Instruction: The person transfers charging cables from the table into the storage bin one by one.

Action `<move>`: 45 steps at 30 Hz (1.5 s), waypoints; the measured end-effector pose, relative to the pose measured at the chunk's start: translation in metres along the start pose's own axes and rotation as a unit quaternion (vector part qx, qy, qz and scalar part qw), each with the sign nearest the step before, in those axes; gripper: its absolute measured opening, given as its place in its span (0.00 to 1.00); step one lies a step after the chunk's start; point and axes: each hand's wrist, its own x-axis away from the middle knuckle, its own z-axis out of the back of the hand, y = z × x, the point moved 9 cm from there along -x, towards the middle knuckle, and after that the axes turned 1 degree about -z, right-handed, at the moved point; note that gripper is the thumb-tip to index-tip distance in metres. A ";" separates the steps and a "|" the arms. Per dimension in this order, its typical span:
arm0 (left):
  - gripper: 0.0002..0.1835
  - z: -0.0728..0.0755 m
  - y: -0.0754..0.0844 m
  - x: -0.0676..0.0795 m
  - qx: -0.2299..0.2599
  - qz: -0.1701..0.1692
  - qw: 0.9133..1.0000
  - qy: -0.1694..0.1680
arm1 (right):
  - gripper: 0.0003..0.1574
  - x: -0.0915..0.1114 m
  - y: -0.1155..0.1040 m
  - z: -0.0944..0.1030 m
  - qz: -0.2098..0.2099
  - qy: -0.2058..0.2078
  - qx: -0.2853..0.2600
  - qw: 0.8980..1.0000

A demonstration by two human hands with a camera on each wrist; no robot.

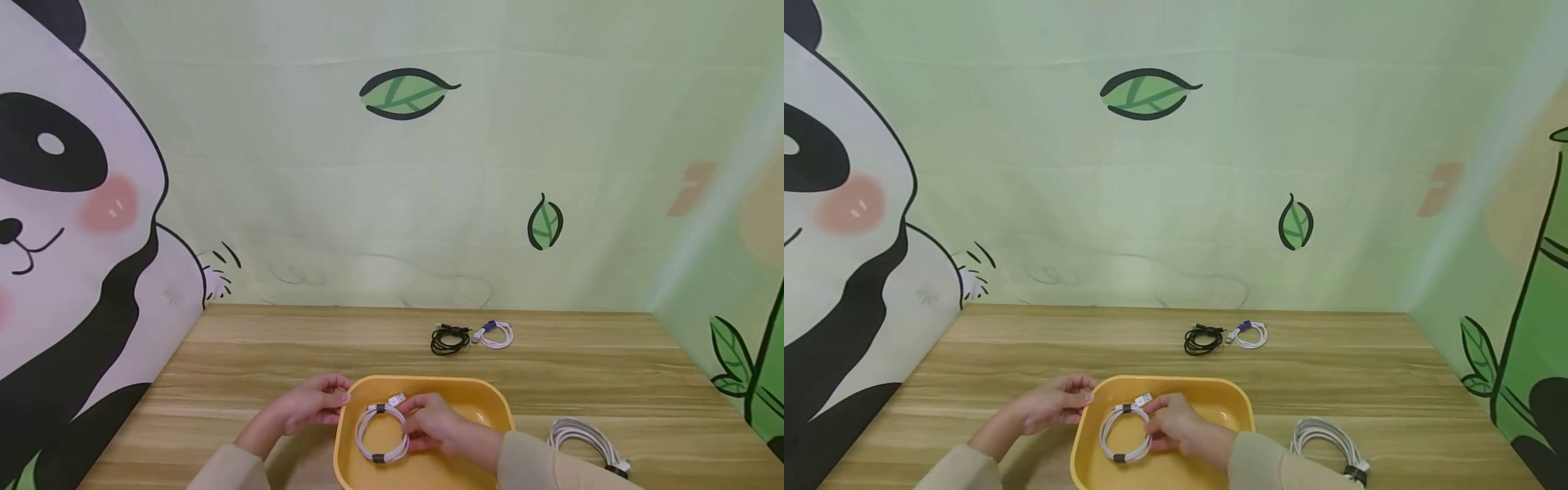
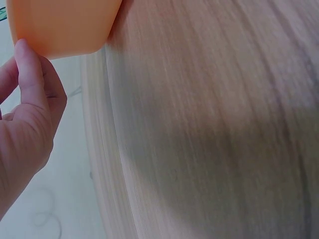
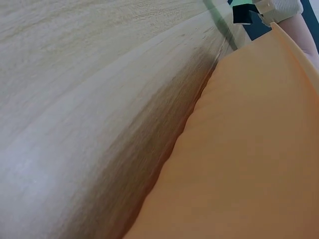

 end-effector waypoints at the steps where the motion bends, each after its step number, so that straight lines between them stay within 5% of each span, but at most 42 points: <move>1: 0.17 0.000 0.000 0.000 0.000 0.000 1.000 0.000 | 0.20 -0.001 0.000 0.000 0.001 -0.001 -0.001 1.000; 18: 0.17 0.002 -0.002 -0.002 -0.005 0.006 1.000 0.005 | 0.21 -0.002 -0.002 -0.004 0.009 -0.010 -0.016 1.000; 45: 0.16 0.001 -0.002 -0.001 0.002 0.007 1.000 0.004 | 0.17 -0.002 -0.001 -0.001 0.012 0.022 0.043 0.999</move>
